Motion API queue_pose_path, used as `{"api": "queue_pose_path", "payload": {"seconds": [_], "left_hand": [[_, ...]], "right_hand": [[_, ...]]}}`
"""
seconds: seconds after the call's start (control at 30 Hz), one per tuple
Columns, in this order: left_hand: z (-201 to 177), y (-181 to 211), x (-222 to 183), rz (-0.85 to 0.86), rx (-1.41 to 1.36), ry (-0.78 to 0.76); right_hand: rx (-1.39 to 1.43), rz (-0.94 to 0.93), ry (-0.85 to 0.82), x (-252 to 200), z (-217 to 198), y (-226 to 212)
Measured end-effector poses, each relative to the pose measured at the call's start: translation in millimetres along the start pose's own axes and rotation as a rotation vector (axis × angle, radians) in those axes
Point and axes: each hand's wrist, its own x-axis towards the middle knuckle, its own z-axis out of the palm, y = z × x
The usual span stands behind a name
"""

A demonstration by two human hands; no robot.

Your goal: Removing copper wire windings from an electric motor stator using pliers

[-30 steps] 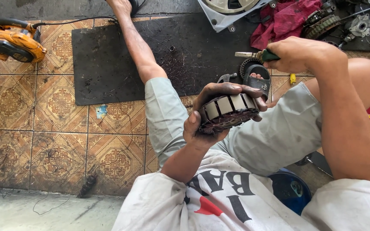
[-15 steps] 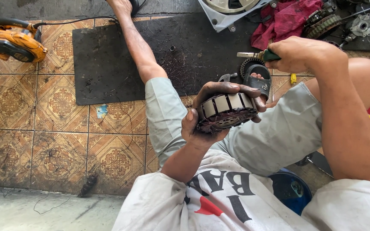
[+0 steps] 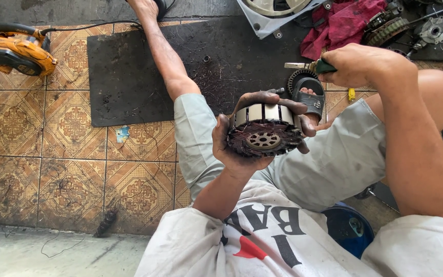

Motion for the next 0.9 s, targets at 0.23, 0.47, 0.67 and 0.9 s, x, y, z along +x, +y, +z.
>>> {"api": "queue_pose_path", "payload": {"seconds": [0.23,0.47,0.67,0.9], "left_hand": [[10,0,-6,0.059,0.017,0.121],[-26,-14,-29,0.513,0.916,0.078],[7,-9,-6,0.277,0.505,0.155],[29,-9,5,0.134,0.323,0.27]], "right_hand": [[-0.001,0.008,-0.005,-5,-3,-5],[0.002,0.003,0.012,-2,1,-1],[0.01,-0.022,0.013,2,4,3],[0.014,-0.055,0.049,4,8,7]]}}
